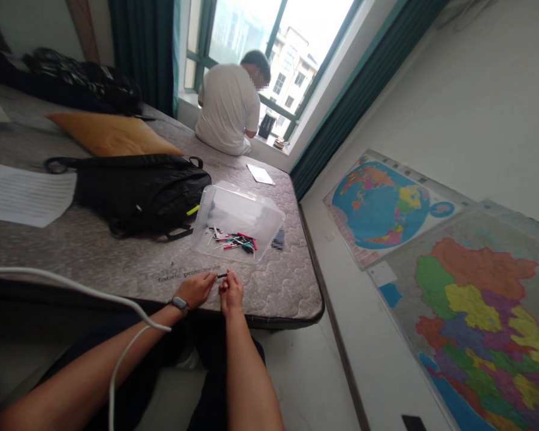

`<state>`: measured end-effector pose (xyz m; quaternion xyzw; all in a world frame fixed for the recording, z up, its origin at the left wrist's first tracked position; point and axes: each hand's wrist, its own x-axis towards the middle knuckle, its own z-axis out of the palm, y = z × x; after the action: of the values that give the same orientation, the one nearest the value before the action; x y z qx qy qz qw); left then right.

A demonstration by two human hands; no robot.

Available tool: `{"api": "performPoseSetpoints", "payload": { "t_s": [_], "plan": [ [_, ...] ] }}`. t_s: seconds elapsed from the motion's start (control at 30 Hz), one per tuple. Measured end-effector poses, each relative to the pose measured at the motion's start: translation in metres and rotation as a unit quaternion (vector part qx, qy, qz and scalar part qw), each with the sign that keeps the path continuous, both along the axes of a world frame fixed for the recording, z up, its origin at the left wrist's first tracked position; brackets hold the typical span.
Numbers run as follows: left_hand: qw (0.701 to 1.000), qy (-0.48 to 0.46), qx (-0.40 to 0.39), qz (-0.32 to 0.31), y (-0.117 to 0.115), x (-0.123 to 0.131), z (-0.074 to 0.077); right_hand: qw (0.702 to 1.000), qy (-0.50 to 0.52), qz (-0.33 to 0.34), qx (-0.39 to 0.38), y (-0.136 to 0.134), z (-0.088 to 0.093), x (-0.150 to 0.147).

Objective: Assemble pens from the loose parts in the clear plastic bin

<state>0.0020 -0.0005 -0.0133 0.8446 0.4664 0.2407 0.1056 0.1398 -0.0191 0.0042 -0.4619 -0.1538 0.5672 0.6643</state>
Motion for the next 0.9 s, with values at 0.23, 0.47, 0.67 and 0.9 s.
{"api": "performPoseSetpoints", "payload": {
  "t_s": [0.23, 0.47, 0.67, 0.9],
  "plan": [
    [1.000, -0.004, -0.008, -0.006, 0.0004, -0.0010, -0.0014, 1.000, -0.002, -0.026, -0.009, 0.0028, -0.0036, -0.0015],
    [1.000, 0.008, -0.006, -0.015, 0.0013, -0.0013, -0.0019, 0.999, -0.004, -0.040, 0.002, 0.0043, -0.0046, -0.0031],
    [1.000, -0.004, -0.019, -0.013, 0.0012, -0.0006, 0.0006, 1.000, -0.004, -0.017, 0.004, 0.0019, -0.0027, -0.0004],
    [1.000, -0.009, -0.021, -0.007, 0.0007, -0.0021, 0.0031, 1.000, -0.003, -0.029, -0.006, 0.0035, -0.0008, -0.0034]
  ]
}}
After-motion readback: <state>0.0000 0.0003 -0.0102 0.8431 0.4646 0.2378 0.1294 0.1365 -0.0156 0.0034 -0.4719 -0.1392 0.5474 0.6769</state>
